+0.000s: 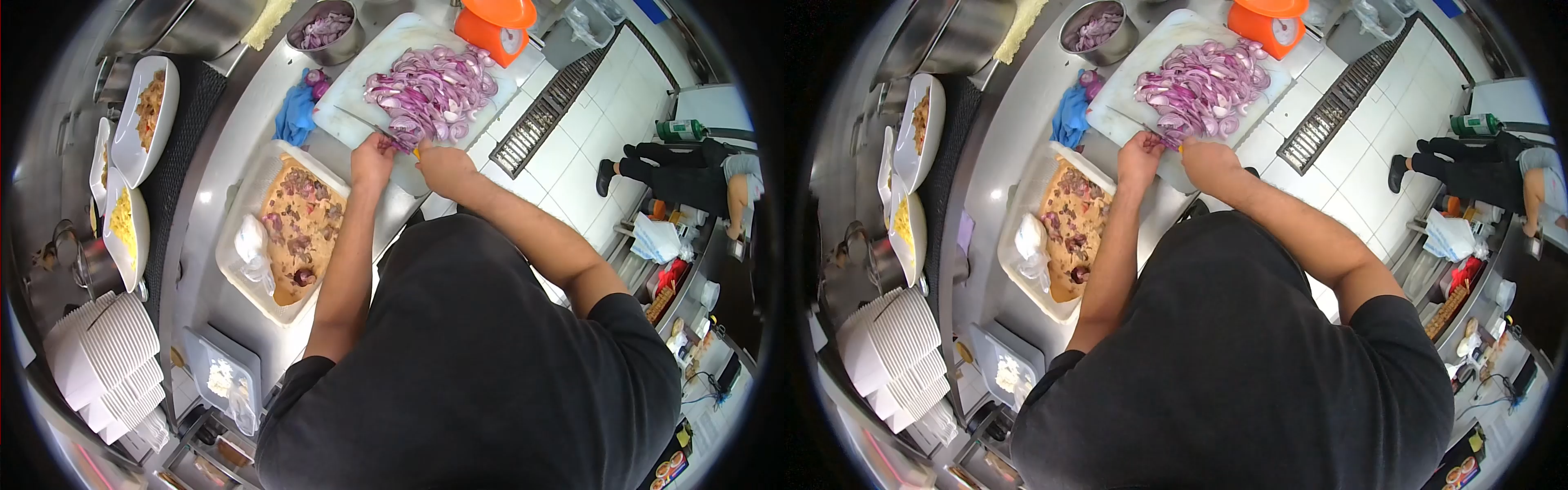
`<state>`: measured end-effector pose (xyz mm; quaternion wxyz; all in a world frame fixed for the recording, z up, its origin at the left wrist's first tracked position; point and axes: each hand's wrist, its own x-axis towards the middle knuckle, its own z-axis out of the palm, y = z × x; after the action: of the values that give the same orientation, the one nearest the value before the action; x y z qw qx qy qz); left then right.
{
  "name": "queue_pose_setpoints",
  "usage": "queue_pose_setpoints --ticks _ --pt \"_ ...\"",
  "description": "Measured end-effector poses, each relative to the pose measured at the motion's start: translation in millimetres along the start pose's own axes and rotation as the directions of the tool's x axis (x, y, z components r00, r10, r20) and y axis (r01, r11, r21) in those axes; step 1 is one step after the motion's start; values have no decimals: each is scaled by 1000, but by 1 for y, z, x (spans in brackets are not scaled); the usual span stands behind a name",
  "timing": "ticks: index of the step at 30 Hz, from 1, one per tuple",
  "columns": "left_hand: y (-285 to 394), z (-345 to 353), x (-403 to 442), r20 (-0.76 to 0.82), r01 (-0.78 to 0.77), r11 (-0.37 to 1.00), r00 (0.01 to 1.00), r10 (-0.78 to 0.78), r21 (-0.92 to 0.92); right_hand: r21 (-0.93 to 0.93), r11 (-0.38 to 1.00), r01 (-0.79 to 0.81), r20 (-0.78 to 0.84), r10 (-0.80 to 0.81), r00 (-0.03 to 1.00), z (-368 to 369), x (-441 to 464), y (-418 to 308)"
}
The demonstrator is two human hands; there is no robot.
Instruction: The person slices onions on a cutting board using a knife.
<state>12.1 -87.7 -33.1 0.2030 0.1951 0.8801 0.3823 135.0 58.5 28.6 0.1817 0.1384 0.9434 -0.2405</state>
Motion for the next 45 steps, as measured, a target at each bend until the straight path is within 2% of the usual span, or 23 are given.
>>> queue_pose_setpoints --ticks 3,9,12,15,17,20,23,26,29,30,33,36,39,42,45 --pt "3 0 -2 -25 -24 1000 999 24 -4 24 999 32 -46 -31 998 13 13 3" --pt "3 0 -2 -12 10 1000 1000 -10 13 -53 998 36 20 -35 999 -19 3 -6" --pt "5 0 -2 -22 11 1000 1000 -11 14 23 1000 14 -37 -13 999 8 4 -2" --pt "6 -1 -2 -23 5 1000 1000 -5 26 58 998 0 -46 2 999 25 19 1" --pt "8 -2 -4 -14 -1 999 1000 2 46 60 997 43 -14 -42 999 19 26 8" --pt "10 3 -4 26 -76 993 997 74 95 79 995 55 -33 -53 998 0 20 16" --pt "-2 7 -4 11 -154 988 988 154 28 122 992 26 -52 -20 998 -15 1 14" --pt "14 -15 -13 -80 -25 995 996 33 99 138 990 2 -29 2 1000 -13 -10 21" --pt "48 -35 -13 -252 -180 936 932 261 304 154 988 -4 45 -3 999 -3 -21 29" --pt "49 -33 -6 -240 -232 929 921 305 289 158 987 -4 75 -8 997 0 -23 30" --pt "66 -25 11 -7 -313 810 931 364 495 146 989 27 96 -42 994 3 -27 33" --pt "77 -14 15 94 -286 789 955 281 544 140 989 45 100 -59 993 3 -26 36" --pt "78 -5 15 110 -241 787 970 217 568 136 989 62 107 -77 991 5 -25 39" --pt "72 3 15 47 -287 763 946 320 579 136 988 66 114 -82 990 7 -23 42" --pt "69 4 20 78 -290 789 952 297 542 137 988 75 114 -91 989 9 -21 44"
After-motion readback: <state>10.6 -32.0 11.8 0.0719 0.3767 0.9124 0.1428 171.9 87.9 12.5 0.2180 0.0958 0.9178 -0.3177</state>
